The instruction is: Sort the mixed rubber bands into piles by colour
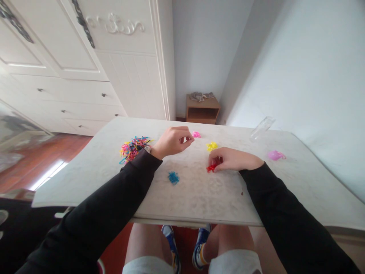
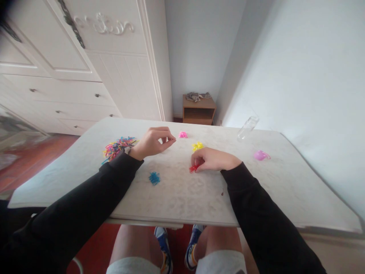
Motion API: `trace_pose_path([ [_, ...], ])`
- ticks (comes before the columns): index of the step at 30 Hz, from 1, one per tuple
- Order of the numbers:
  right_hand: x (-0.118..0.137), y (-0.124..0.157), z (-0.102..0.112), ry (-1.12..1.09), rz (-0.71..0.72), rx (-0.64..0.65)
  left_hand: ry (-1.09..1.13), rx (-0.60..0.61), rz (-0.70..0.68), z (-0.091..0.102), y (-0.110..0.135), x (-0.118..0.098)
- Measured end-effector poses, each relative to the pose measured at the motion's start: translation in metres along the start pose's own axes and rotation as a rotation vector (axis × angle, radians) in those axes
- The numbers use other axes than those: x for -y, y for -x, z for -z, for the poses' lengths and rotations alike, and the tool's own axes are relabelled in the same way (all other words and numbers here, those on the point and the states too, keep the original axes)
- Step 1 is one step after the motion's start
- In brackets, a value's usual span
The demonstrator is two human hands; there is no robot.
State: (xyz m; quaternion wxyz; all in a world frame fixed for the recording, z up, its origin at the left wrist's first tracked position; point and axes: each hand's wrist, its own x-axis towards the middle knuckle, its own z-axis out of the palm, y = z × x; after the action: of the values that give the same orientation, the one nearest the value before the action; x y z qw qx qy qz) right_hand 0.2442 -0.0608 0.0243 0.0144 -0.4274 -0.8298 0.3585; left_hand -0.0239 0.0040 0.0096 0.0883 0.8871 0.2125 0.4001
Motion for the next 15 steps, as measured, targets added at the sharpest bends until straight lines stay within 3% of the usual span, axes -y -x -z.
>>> trace_pose_path([
  [9,0.0,0.006,0.005,-0.008,-0.031,-0.043,0.006,-0.003,-0.019,-0.001,0.0,0.001],
  [12,-0.001,0.004,0.006,0.027,-0.003,-0.232,-0.022,-0.021,0.003,0.004,0.0,0.006],
  [15,-0.005,-0.003,0.005,0.095,0.034,-0.573,-0.103,-0.095,0.04,0.014,0.002,0.016],
])
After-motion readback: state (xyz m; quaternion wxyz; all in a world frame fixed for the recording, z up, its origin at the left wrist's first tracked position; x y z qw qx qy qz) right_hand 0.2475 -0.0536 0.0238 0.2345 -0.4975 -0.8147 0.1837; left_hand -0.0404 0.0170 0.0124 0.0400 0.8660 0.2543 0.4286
